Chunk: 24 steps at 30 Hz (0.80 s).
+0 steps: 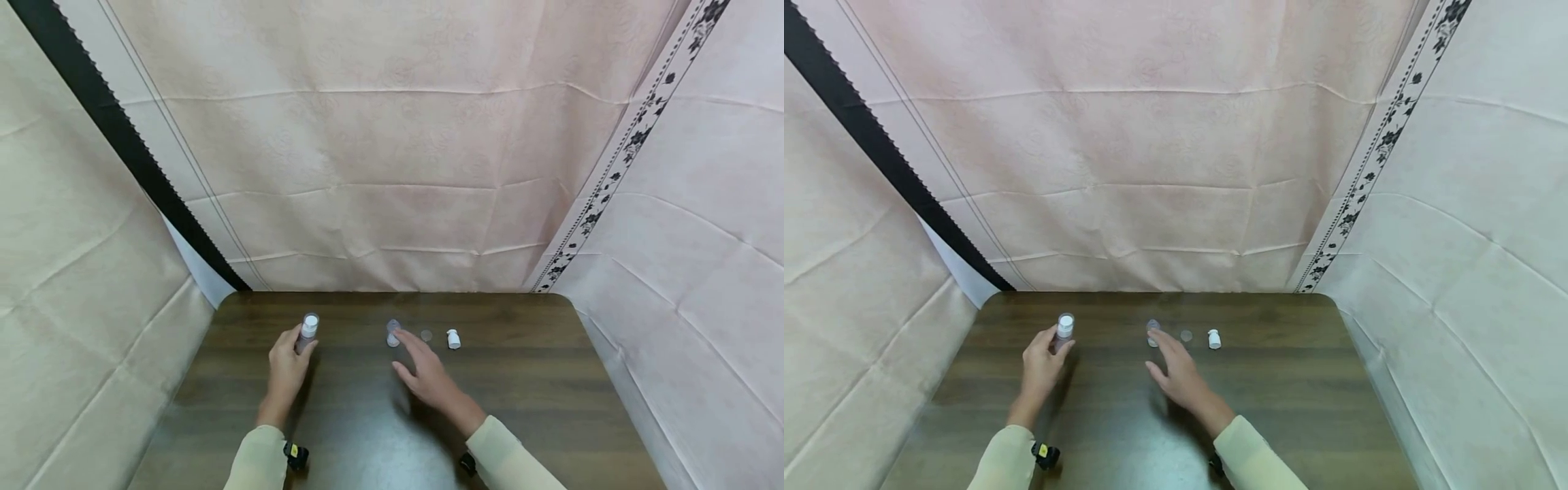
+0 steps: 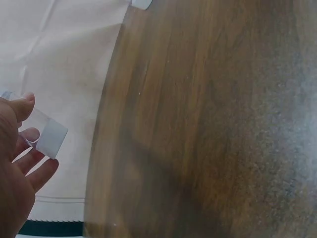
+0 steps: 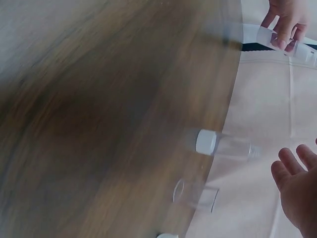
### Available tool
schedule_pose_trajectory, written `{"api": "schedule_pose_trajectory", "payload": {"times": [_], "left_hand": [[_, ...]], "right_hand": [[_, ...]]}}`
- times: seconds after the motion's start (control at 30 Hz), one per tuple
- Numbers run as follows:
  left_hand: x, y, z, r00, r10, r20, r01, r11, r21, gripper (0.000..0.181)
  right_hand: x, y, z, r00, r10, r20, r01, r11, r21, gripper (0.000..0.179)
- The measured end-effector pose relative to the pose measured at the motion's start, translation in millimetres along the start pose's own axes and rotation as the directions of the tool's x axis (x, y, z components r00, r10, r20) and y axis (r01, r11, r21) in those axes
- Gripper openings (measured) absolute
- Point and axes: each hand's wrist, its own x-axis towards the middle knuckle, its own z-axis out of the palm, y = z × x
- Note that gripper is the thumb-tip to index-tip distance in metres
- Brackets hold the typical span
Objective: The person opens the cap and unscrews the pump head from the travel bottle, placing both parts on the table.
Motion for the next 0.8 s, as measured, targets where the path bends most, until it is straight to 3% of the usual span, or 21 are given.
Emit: {"api": "schedule_pose_trajectory", "payload": {"times": [0.37,0.57,0.8], "left_hand": [[-6.0,24.9,9.1,0.986,0.152,0.070,-0.157,0.985,0.068,0.050],[-8.8,37.6,13.8,0.964,0.233,0.127,-0.245,0.966,0.087,0.053],[-15.9,47.9,18.9,0.927,0.322,0.195,-0.349,0.929,0.122,0.057]], "right_hand": [[-19.4,12.7,-24.3,0.999,0.015,-0.049,-0.017,0.999,-0.041,0.060],[-21.4,17.6,-30.7,0.997,-0.010,-0.077,0.007,0.999,-0.040,0.061],[-25.3,22.0,-38.0,0.996,0.051,-0.068,-0.053,0.998,-0.026,0.059]]}}
